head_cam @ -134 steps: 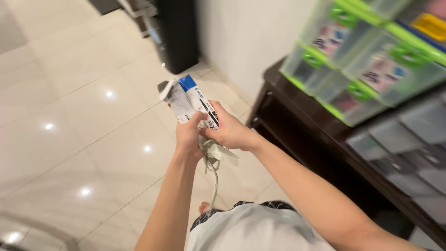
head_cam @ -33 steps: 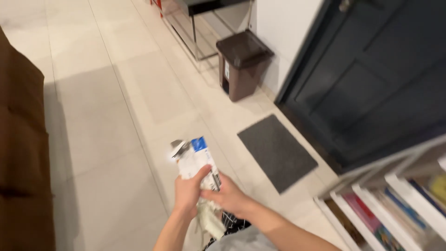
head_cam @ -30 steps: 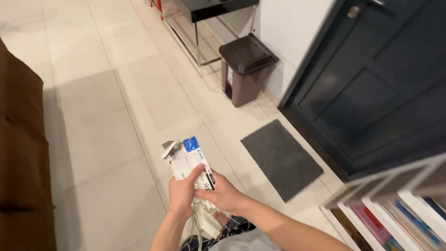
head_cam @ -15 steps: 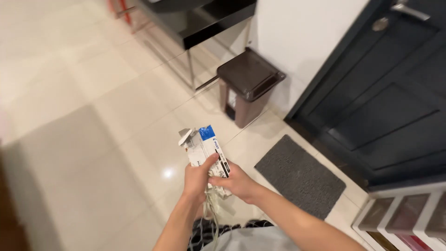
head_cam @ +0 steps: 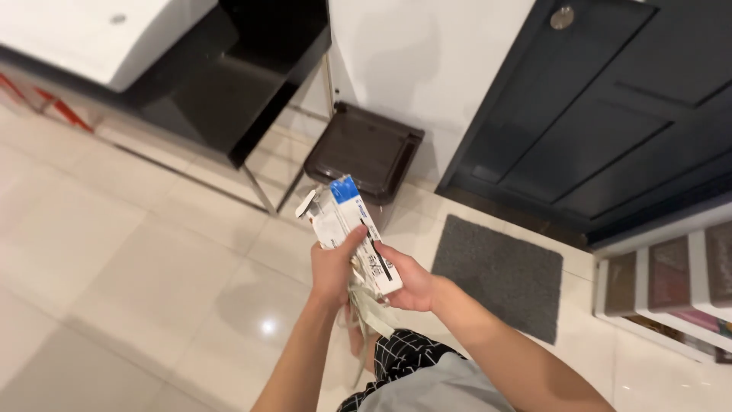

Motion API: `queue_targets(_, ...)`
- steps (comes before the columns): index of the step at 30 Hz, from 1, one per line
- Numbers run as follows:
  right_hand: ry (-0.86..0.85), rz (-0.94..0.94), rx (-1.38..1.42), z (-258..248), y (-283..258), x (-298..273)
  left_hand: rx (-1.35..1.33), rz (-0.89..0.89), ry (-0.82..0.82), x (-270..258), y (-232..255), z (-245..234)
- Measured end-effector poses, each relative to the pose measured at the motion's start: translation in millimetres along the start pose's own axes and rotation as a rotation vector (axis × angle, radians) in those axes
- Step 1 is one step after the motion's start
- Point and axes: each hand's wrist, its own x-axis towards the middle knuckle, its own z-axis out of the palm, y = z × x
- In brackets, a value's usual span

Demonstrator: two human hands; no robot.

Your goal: Organizing various household items, books, and containers into shelves and plastic storage drawers.

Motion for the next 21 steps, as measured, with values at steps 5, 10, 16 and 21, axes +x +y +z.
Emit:
queue_targets(5,0.066,0.093,-0.130,24.4,-48.5,52.8,0.286,0.118,0.019,52.9,42.5,-6.6)
queue_targets(10,0.132,-0.003,-0.384,55.6,-76.1,93.3,0.332,0.102,-0.004,109.6,64.1,-28.7)
queue_targets(16,0.334,-0.226,-0.350,71.5,-87.3,144.0,0.446,0.144,-0.158,181.9,80.4,-39.8)
queue_targets(21,0.519,-0.436,-0.277,70.7,-103.6,188.0,0.437,0.045,-0.299,246.3,98.6,-34.8)
